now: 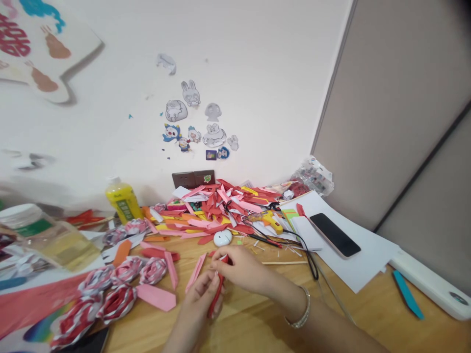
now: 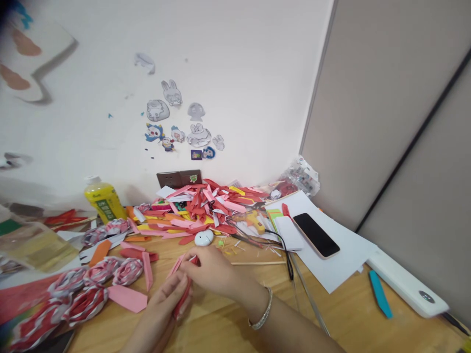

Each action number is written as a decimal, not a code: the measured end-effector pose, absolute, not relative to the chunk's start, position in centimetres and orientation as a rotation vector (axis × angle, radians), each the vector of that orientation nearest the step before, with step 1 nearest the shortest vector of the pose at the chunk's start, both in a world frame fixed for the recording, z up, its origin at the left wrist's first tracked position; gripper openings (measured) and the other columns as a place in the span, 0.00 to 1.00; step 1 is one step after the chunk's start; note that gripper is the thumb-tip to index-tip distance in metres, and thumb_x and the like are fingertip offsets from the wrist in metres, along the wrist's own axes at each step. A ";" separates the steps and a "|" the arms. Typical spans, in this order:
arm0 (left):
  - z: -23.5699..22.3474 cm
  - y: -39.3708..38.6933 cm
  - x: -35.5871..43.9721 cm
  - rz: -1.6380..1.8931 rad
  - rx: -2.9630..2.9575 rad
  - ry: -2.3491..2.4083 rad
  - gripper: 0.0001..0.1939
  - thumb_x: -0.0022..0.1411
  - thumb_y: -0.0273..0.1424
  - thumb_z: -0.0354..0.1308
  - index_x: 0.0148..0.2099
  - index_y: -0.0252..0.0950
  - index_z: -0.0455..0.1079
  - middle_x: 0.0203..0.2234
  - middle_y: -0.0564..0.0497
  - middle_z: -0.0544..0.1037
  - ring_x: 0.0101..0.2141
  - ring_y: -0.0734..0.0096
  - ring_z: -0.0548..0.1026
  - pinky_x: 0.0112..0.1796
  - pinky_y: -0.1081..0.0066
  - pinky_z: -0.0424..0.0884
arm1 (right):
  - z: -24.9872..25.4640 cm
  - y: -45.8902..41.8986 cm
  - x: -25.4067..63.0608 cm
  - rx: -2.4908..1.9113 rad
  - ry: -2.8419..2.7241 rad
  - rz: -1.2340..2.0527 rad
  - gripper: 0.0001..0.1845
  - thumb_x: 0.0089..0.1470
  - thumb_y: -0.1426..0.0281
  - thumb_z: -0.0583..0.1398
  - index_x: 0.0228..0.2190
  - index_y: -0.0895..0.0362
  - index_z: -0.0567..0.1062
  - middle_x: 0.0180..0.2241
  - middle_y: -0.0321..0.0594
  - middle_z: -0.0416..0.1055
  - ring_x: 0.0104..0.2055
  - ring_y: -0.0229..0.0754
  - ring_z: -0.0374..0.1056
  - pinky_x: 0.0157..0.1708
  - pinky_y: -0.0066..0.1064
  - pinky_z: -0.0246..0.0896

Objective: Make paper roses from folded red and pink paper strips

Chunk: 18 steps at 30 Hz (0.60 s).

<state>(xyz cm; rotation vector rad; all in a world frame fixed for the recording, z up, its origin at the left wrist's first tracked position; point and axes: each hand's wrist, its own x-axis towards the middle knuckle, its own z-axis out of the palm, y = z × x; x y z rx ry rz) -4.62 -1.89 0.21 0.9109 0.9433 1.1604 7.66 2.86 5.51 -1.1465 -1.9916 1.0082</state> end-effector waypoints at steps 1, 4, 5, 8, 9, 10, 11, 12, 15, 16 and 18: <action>0.1 -1.9 -4.6 1.159 0.909 0.955 0.19 0.51 0.46 0.61 0.26 0.35 0.64 0.10 0.62 0.59 0.13 0.85 0.51 0.17 0.80 0.45 | 5.3 2.9 7.6 -1.132 -1.973 1.005 0.08 0.51 0.74 0.55 0.29 0.57 0.75 0.25 0.34 0.71 0.27 0.34 0.63 0.26 0.24 0.53; 0.1 -1.8 -4.7 1.195 0.913 1.008 0.19 0.49 0.46 0.61 0.26 0.36 0.63 0.11 0.63 0.58 0.13 0.85 0.51 0.17 0.81 0.46 | 5.1 3.0 7.5 -1.062 -1.951 1.011 0.09 0.52 0.75 0.54 0.30 0.58 0.75 0.26 0.35 0.72 0.28 0.34 0.64 0.27 0.23 0.54; 0.2 -1.8 -4.7 1.209 0.927 1.028 0.19 0.49 0.46 0.61 0.26 0.36 0.63 0.11 0.63 0.58 0.14 0.85 0.51 0.17 0.81 0.47 | 5.2 3.0 7.6 -1.029 -1.960 1.018 0.09 0.52 0.75 0.55 0.30 0.58 0.76 0.27 0.35 0.72 0.28 0.35 0.64 0.27 0.23 0.55; 0.8 -1.8 -5.0 1.242 1.056 1.135 0.19 0.50 0.48 0.60 0.30 0.36 0.67 0.12 0.62 0.60 0.13 0.82 0.55 0.16 0.81 0.51 | 5.7 3.0 8.2 -0.904 -1.998 1.024 0.09 0.54 0.73 0.55 0.32 0.57 0.76 0.31 0.36 0.74 0.31 0.36 0.67 0.30 0.24 0.58; 1.0 -1.7 -5.2 1.257 1.140 1.189 0.18 0.49 0.47 0.60 0.32 0.36 0.69 0.13 0.60 0.64 0.15 0.80 0.60 0.17 0.80 0.55 | 6.0 3.1 8.4 -0.869 -2.006 1.015 0.09 0.54 0.72 0.55 0.33 0.57 0.76 0.32 0.37 0.74 0.33 0.36 0.67 0.32 0.24 0.58; 1.2 -1.7 -5.4 1.281 1.238 1.249 0.17 0.49 0.46 0.60 0.33 0.36 0.71 0.15 0.58 0.68 0.17 0.76 0.65 0.19 0.78 0.60 | 6.2 3.1 8.7 -0.843 -2.014 1.001 0.10 0.55 0.72 0.55 0.35 0.57 0.76 0.34 0.37 0.75 0.35 0.37 0.68 0.33 0.24 0.59; 1.3 -1.7 -5.7 1.313 1.341 1.312 0.16 0.49 0.44 0.61 0.34 0.37 0.72 0.19 0.55 0.72 0.22 0.72 0.70 0.24 0.76 0.65 | 6.4 3.2 8.9 -0.827 -2.027 0.985 0.10 0.55 0.72 0.55 0.37 0.57 0.76 0.36 0.38 0.75 0.37 0.38 0.68 0.35 0.25 0.60; 1.3 -1.8 -5.8 1.348 1.444 1.373 0.15 0.50 0.42 0.61 0.35 0.37 0.73 0.23 0.53 0.76 0.27 0.67 0.73 0.28 0.73 0.68 | 6.5 3.2 9.1 -0.817 -2.051 0.976 0.11 0.55 0.71 0.55 0.39 0.57 0.75 0.38 0.39 0.75 0.38 0.38 0.68 0.36 0.25 0.60; 1.4 -1.9 -6.2 1.427 1.712 1.478 0.10 0.54 0.38 0.57 0.36 0.38 0.73 0.31 0.50 0.78 0.34 0.63 0.75 0.36 0.69 0.69 | 6.8 3.6 9.9 -0.758 -2.194 0.958 0.14 0.56 0.69 0.56 0.44 0.55 0.73 0.41 0.39 0.74 0.39 0.38 0.68 0.37 0.25 0.60; 1.4 -1.9 -6.3 1.436 1.789 1.480 0.09 0.56 0.36 0.56 0.36 0.38 0.73 0.31 0.50 0.78 0.33 0.64 0.75 0.35 0.69 0.69 | 6.8 3.8 10.1 -0.727 -2.255 0.940 0.14 0.56 0.68 0.56 0.44 0.54 0.73 0.41 0.38 0.74 0.39 0.38 0.68 0.37 0.25 0.60; 1.4 -2.0 -6.4 1.432 1.926 1.451 0.09 0.59 0.34 0.53 0.37 0.39 0.73 0.30 0.50 0.78 0.32 0.65 0.75 0.34 0.71 0.70 | 6.8 4.1 10.4 -0.685 -2.365 0.866 0.13 0.56 0.67 0.57 0.43 0.54 0.74 0.40 0.37 0.74 0.39 0.38 0.68 0.38 0.25 0.59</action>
